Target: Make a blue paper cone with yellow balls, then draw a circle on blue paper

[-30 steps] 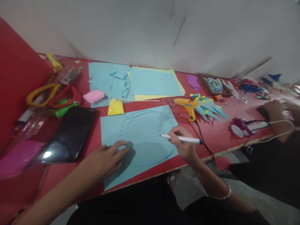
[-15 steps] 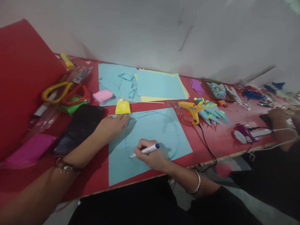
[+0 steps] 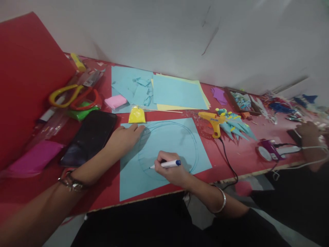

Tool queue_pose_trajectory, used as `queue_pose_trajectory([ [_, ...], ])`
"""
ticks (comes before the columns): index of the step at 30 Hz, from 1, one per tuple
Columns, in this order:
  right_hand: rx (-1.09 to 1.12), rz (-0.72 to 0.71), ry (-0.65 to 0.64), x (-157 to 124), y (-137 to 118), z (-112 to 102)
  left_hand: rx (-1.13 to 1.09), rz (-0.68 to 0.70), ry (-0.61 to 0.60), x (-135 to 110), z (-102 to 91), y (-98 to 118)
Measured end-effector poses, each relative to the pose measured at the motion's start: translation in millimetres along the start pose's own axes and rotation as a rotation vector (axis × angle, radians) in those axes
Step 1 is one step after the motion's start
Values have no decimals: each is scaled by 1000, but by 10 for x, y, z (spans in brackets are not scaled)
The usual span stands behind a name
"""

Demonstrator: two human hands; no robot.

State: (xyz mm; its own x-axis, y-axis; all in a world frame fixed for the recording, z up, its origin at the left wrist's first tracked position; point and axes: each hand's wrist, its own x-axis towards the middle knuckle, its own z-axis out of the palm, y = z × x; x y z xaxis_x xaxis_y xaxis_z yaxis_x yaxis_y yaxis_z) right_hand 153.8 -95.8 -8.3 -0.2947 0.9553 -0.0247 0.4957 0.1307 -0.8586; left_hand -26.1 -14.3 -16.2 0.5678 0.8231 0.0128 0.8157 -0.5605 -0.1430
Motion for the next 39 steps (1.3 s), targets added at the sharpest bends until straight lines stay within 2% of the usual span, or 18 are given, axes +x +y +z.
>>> queue_pose_trajectory([
  [7,-20,64,83,-72,156,-277,13,-25,47,11,34,7],
  [15,-85,140,215,-196,403,-562,-17,-23,46,29,50,-11],
  [29,-201,141,459,-452,712,-1032,-4,-32,79,18,72,-21],
  [35,-206,134,547,-475,686,-1061,13,-26,90,21,83,-31],
  [37,-155,136,627,-464,584,-979,11,-31,87,27,82,-26],
  [39,-30,114,630,-440,449,-829,2,-39,68,31,69,-16],
])
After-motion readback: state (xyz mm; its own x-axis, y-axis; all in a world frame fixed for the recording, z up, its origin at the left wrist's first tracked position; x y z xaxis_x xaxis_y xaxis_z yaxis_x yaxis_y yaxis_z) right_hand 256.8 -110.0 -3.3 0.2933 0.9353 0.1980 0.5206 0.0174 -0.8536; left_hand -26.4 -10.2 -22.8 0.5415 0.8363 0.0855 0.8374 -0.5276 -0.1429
